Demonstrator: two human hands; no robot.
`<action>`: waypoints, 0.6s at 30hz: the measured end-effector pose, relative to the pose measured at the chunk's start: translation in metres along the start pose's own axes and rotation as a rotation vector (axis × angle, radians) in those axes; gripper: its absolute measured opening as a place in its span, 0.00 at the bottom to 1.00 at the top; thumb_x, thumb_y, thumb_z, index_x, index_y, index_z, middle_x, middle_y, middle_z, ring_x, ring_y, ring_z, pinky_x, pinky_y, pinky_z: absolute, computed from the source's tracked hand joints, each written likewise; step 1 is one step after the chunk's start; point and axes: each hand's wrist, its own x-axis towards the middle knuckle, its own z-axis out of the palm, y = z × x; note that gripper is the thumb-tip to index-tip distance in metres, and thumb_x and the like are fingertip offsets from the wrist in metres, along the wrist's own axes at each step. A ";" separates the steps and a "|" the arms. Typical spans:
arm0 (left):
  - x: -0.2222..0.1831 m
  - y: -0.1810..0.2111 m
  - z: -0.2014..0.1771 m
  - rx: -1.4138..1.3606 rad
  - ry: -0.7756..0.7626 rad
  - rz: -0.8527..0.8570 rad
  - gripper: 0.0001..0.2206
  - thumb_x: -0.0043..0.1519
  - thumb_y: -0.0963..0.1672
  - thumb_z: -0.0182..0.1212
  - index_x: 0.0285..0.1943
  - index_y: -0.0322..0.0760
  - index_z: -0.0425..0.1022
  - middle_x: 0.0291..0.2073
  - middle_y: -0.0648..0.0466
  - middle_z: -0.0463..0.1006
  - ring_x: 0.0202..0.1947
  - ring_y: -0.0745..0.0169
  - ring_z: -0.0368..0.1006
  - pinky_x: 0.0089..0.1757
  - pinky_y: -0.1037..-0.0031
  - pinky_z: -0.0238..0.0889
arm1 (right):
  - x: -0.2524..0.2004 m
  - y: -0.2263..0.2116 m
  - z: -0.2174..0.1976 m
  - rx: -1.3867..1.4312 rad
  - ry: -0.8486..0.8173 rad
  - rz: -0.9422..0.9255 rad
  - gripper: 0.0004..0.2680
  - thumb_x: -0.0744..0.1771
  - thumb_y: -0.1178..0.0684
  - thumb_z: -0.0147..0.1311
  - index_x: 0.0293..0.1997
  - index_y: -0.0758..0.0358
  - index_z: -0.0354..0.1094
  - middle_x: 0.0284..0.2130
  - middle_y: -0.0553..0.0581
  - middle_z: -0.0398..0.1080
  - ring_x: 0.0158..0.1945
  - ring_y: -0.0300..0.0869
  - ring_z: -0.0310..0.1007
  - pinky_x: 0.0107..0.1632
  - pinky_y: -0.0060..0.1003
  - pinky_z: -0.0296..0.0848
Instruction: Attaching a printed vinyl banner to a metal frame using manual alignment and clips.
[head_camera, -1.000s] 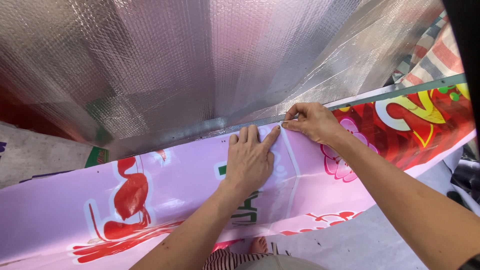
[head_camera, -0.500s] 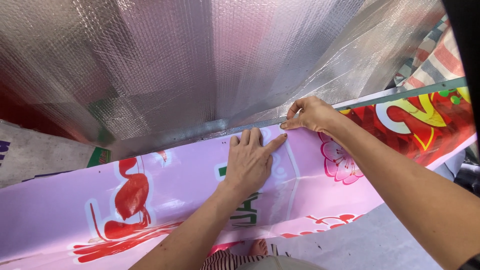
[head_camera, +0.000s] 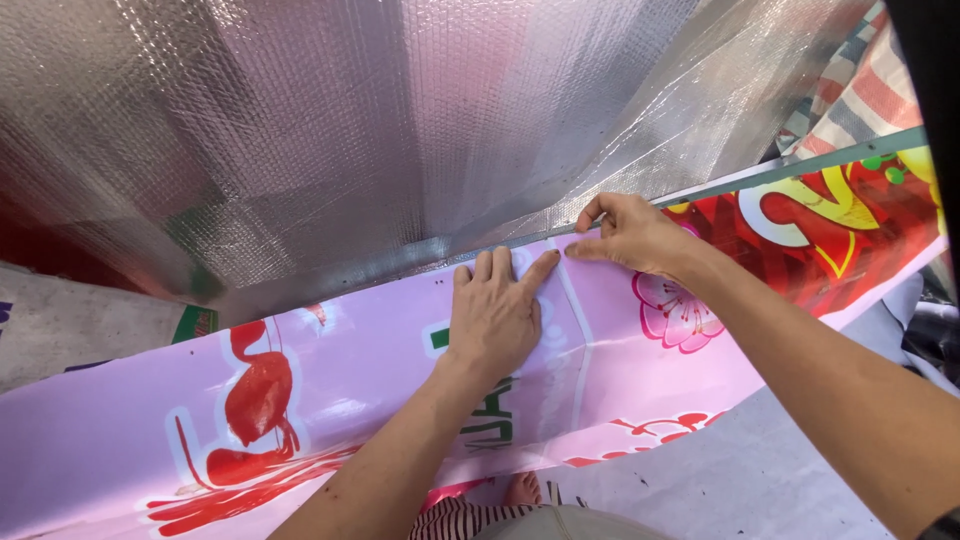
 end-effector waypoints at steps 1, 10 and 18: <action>0.001 0.000 0.000 -0.003 0.009 -0.004 0.26 0.64 0.45 0.41 0.74 0.64 0.60 0.41 0.54 0.60 0.44 0.53 0.60 0.43 0.61 0.52 | 0.000 0.004 -0.003 -0.023 -0.044 -0.010 0.17 0.56 0.50 0.74 0.45 0.59 0.76 0.19 0.51 0.64 0.26 0.43 0.69 0.33 0.36 0.64; 0.001 0.002 -0.005 0.009 -0.022 -0.017 0.26 0.64 0.46 0.40 0.74 0.62 0.59 0.41 0.56 0.59 0.43 0.54 0.58 0.44 0.63 0.51 | 0.004 -0.020 -0.005 -0.361 -0.167 0.118 0.25 0.53 0.42 0.80 0.48 0.53 0.71 0.31 0.54 0.75 0.42 0.48 0.79 0.43 0.40 0.73; -0.002 0.000 -0.004 -0.036 0.002 -0.022 0.28 0.63 0.46 0.42 0.76 0.64 0.56 0.40 0.55 0.59 0.42 0.54 0.58 0.45 0.62 0.51 | 0.055 -0.007 0.007 -0.464 -0.225 0.155 0.27 0.48 0.41 0.83 0.44 0.53 0.74 0.35 0.57 0.76 0.42 0.50 0.79 0.41 0.41 0.75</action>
